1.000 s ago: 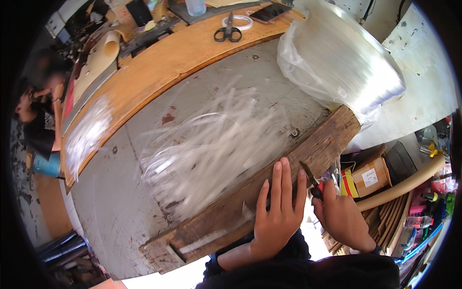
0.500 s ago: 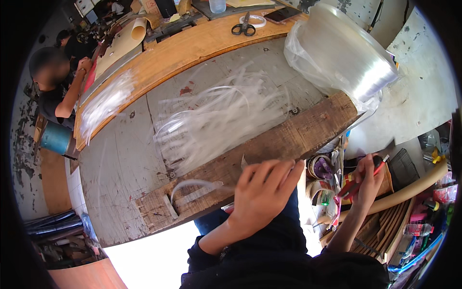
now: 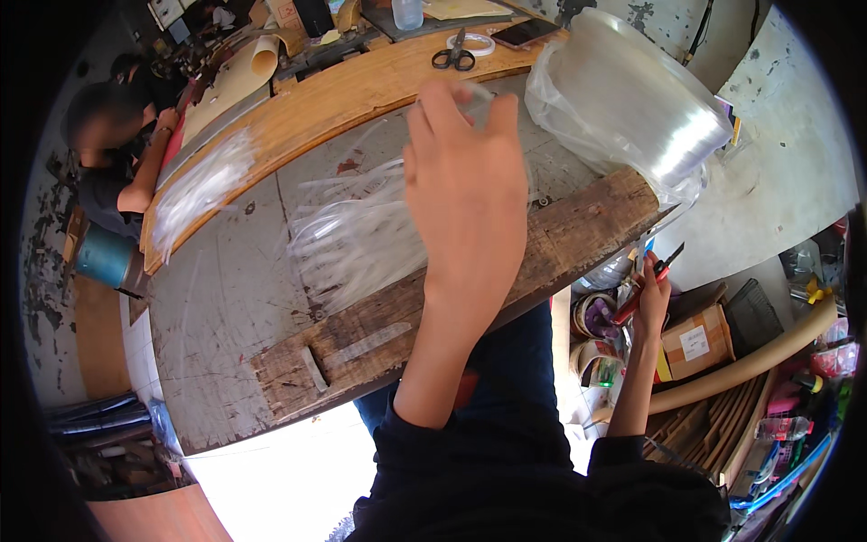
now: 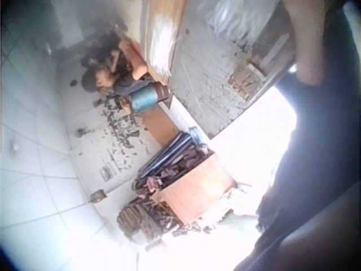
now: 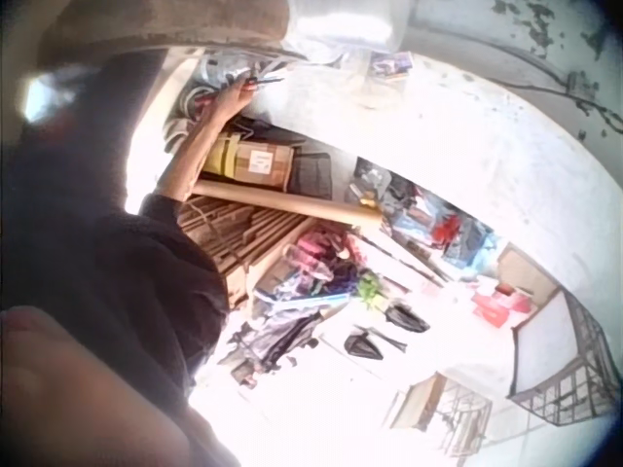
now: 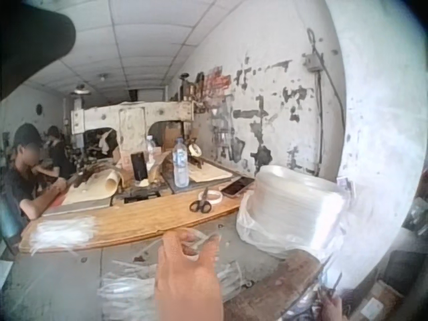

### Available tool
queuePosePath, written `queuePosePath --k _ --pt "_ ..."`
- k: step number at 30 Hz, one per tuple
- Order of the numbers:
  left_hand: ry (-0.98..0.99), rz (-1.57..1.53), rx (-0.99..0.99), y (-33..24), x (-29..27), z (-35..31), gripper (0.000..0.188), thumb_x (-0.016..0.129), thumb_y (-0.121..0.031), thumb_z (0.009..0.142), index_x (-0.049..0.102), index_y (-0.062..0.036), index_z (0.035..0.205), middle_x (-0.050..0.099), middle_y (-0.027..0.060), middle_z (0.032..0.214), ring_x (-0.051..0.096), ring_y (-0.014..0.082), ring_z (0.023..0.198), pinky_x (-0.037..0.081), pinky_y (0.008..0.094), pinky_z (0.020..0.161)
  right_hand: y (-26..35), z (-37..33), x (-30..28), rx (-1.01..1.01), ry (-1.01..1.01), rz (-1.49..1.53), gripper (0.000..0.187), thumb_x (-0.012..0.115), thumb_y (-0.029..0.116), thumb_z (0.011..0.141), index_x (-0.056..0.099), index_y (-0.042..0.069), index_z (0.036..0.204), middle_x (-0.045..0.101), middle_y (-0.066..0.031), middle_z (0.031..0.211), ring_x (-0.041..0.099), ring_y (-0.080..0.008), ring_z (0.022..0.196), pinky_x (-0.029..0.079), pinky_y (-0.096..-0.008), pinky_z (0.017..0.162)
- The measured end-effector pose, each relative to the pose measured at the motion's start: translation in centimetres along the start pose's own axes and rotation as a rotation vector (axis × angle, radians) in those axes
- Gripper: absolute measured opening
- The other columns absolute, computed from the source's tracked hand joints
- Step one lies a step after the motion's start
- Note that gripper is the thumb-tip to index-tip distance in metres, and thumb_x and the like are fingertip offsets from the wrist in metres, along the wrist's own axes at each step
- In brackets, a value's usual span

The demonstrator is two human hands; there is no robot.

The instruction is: The person aligns plastic strips along a wooden guide, cuts them to size using a utility knife, and folds the cut strips by hand.

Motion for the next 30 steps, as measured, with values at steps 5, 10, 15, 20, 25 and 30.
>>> queuePosePath --k 5,10,15,20,25,30 --pt "0.421 -0.121 0.021 -1.1 3.0 -4.7 0.038 0.054 -0.004 0.08 0.053 -0.0113 0.117 0.052 0.0101 0.09 0.056 0.0266 0.077 0.047 0.0374 0.067 -1.8 0.4 2.4 0.004 0.098 0.064 0.038 0.052 0.018 0.09 0.045 0.0 0.122 0.058 -0.0029 0.098 0.048 -0.0061 0.061 0.036 -0.0185 0.053" --pt "0.45 -0.504 0.049 -5.3 2.7 -11.8 0.046 0.056 -0.01 0.082 0.042 0.0009 0.124 0.052 0.0151 0.107 0.058 0.0272 0.084 0.048 0.0331 0.073 2.5 -5.5 5.4 -0.069 0.2 -0.079 0.025 0.05 0.013 0.09 0.051 -0.004 0.109 0.064 -0.0118 0.091 0.047 -0.0053 0.051 0.035 -0.0165 0.045" --pt "0.407 -0.706 -0.053 -5.5 2.4 -14.4 0.046 0.054 -0.012 0.084 0.04 0.0005 0.126 0.052 0.02 0.115 0.057 0.0317 0.092 0.046 0.0336 0.077 11.0 -13.9 6.5 -0.19 0.235 0.012 0.016 0.049 0.011 0.09 0.049 -0.003 0.099 0.064 -0.0161 0.082 0.044 -0.0058 0.04 0.033 -0.0172 0.038" --pt "1.045 -1.194 -0.324 -4.8 4.2 -19.7 0.022 0.053 -0.016 0.087 0.054 -0.0048 0.106 0.063 0.0121 0.083 0.061 0.0267 0.073 0.047 0.0348 0.069 13.4 -13.0 5.3 -0.284 0.242 -0.098 0.015 0.049 0.011 0.09 0.052 -0.002 0.097 0.063 -0.0129 0.077 0.041 -0.0045 0.039 0.03 -0.0166 0.037" --pt "0.909 -0.981 -0.365 3.3 -2.4 -20.1 0.015 0.056 -0.017 0.086 0.061 -0.0038 0.09 0.062 0.0109 0.073 0.062 0.0272 0.069 0.047 0.0329 0.062 11.3 -5.9 -0.4 -0.34 0.045 -0.313 0.018 0.05 0.014 0.09 0.056 -0.002 0.096 0.061 -0.0049 0.073 0.038 -0.0019 0.041 0.027 -0.0171 0.039" --pt "0.853 -0.896 -0.546 11.2 -10.0 -22.4 0.007 0.065 -0.011 0.077 0.065 -0.0043 0.08 0.065 0.0075 0.073 0.063 0.0201 0.062 0.047 0.0265 0.052 9.9 -2.7 -3.1 -0.383 -0.163 -1.359 0.018 0.052 0.018 0.086 0.057 0.004 0.096 0.062 -0.0102 0.075 0.058 -0.0249 0.061 0.045 -0.0348 0.055"
Point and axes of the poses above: each hand's wrist, its own z-axis towards the middle knuckle, its own x-axis out of the palm, y = z × x, the point moved 9 cm from there along z, towards the middle knuckle
